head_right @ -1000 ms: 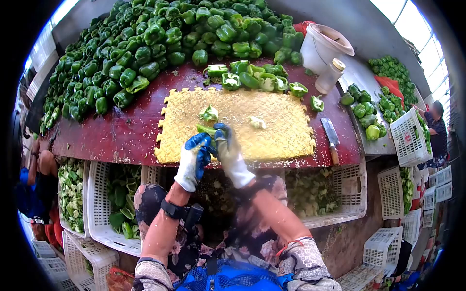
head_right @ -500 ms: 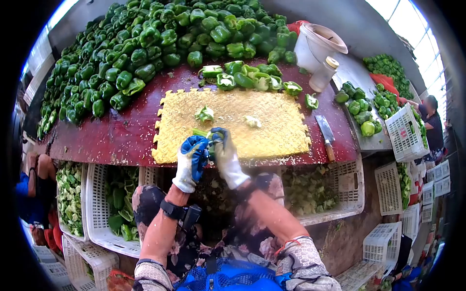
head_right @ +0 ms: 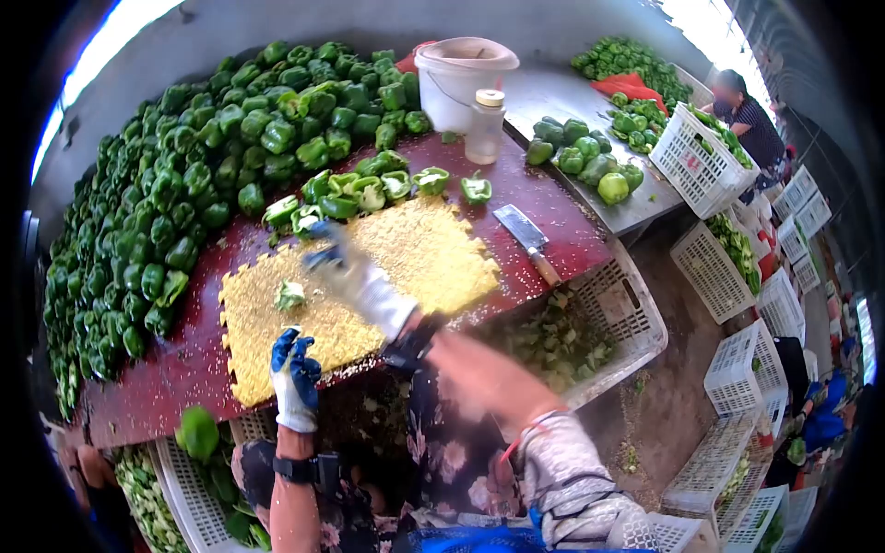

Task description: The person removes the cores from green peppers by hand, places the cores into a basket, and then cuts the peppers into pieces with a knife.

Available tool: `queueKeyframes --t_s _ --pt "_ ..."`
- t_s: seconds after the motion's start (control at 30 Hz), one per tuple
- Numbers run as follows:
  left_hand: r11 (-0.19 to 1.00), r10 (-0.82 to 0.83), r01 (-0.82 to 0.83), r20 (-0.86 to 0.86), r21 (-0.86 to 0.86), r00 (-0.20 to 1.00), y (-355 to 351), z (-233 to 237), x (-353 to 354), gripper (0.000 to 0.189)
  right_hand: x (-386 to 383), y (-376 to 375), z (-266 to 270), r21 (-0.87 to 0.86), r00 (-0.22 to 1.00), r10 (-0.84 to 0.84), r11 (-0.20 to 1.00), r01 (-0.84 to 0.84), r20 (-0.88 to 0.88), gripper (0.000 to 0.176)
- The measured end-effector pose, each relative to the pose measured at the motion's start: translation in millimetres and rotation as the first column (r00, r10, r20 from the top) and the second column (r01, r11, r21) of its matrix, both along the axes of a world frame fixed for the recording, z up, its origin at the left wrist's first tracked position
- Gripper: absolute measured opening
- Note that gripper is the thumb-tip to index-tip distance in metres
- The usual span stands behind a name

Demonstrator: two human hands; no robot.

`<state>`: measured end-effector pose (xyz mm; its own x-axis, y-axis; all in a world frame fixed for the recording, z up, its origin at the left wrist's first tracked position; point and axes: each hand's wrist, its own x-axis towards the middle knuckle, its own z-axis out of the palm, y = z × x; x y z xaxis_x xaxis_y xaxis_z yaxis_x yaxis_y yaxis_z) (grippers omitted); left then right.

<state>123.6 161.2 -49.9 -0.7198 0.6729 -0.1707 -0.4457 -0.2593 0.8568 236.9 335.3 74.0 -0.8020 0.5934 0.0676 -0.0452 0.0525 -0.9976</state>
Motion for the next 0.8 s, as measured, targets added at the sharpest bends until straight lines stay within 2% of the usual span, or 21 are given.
queueKeyframes --t_s 0.03,0.07,0.1,0.13,0.17,0.2,0.23,0.37,0.4,0.43,0.5,0.53,0.57,0.6,0.63,0.67,0.7,0.77,0.8 --pt "0.999 -0.037 0.035 -0.051 -0.036 0.998 1 0 1 0.023 0 37 -33 0.336 0.919 -0.385 0.857 0.391 -0.087 0.05" --pt "0.998 -0.07 0.069 -0.055 -0.012 0.996 -2 5 3 0.019 19 90 -61 0.676 0.892 -0.451 0.651 0.346 -0.023 0.05" --pt "0.995 -0.102 0.102 -0.058 0.01 0.993 -4 7 6 0.016 34 149 -108 0.899 0.767 -0.539 0.041 0.436 -0.348 0.051" --pt "0.997 -0.071 0.072 -0.078 0.011 0.994 -1 1 5 0.016 51 147 -53 0.784 0.563 -0.8 0.48 0.394 0.207 0.052" --pt "0.998 -0.048 0.045 -0.083 -0.041 0.995 0 13 12 0.016 67 166 -65 0.922 0.367 -0.917 0.271 0.276 0.159 0.056" --pt "0.997 -0.054 0.05 -0.077 -0.058 0.996 3 11 9 0.017 84 188 -62 0.917 0.285 -0.92 0.336 0.216 0.27 0.059" --pt "0.996 -0.057 0.052 -0.07 -0.076 0.996 4 7 7 0.017 99 204 -65 0.86 0.302 -0.883 0.439 0.262 0.359 0.058" --pt "0.992 -0.107 0.102 -0.076 -0.077 0.991 9 -1 6 0.016 126 246 -101 0.884 0.318 -0.849 0.463 0.061 0.422 0.052" --pt "0.99 -0.131 0.125 -0.099 -0.07 0.986 11 1 8 0.015 130 246 -103 0.877 0.401 -0.835 0.461 0.137 0.376 0.051" --pt "0.988 -0.151 0.144 -0.122 -0.063 0.981 13 2 10 0.014 127 248 -104 0.875 0.417 -0.825 0.468 0.123 0.382 0.053" --pt "0.991 -0.123 0.119 -0.055 -0.068 0.991 16 4 12 0.012 116 224 -94 0.843 0.46 -0.787 0.521 0.138 0.411 0.049" --pt "0.984 -0.141 0.135 -0.045 -0.118 0.989 17 10 13 0.012 106 193 -75 0.874 0.5 -0.774 0.482 0.066 0.39 0.041" --pt "0.974 -0.156 0.148 -0.033 -0.17 0.987 17 16 13 0.013 88 163 -47 0.627 0.559 -0.609 0.755 0.191 0.563 0.036" --pt "0.985 -0.148 0.142 -0.053 -0.1 0.988 18 11 14 0.015 86 142 -57 0.882 0.617 -0.65 0.442 -0.167 0.443 0.031" --pt "0.987 -0.156 0.149 -0.105 -0.066 0.982 18 12 14 0.021 79 106 -36 0.904 0.726 -0.545 0.323 -0.279 0.419 0.026" --pt "0.988 -0.131 0.122 -0.099 -0.095 0.986 20 13 15 0.024 69 93 -49 0.911 0.817 -0.415 0.277 -0.304 0.399 0.027" --pt "0.988 -0.107 0.095 -0.093 -0.125 0.99 22 17 17 0.027 61 65 -32 0.897 0.842 -0.315 0.094 -0.432 0.438 0.041" --pt "0.989 -0.135 0.133 -0.037 -0.057 0.99 19 21 17 0.033 43 24 -26 0.767 0.738 -0.212 0.148 -0.624 0.641 0.05" --pt "0.968 -0.247 0.249 0.074 -0.02 0.966 18 10 6 0.031 39 13 -33 0.844 0.833 -0.137 0.092 -0.528 0.536 0.053"
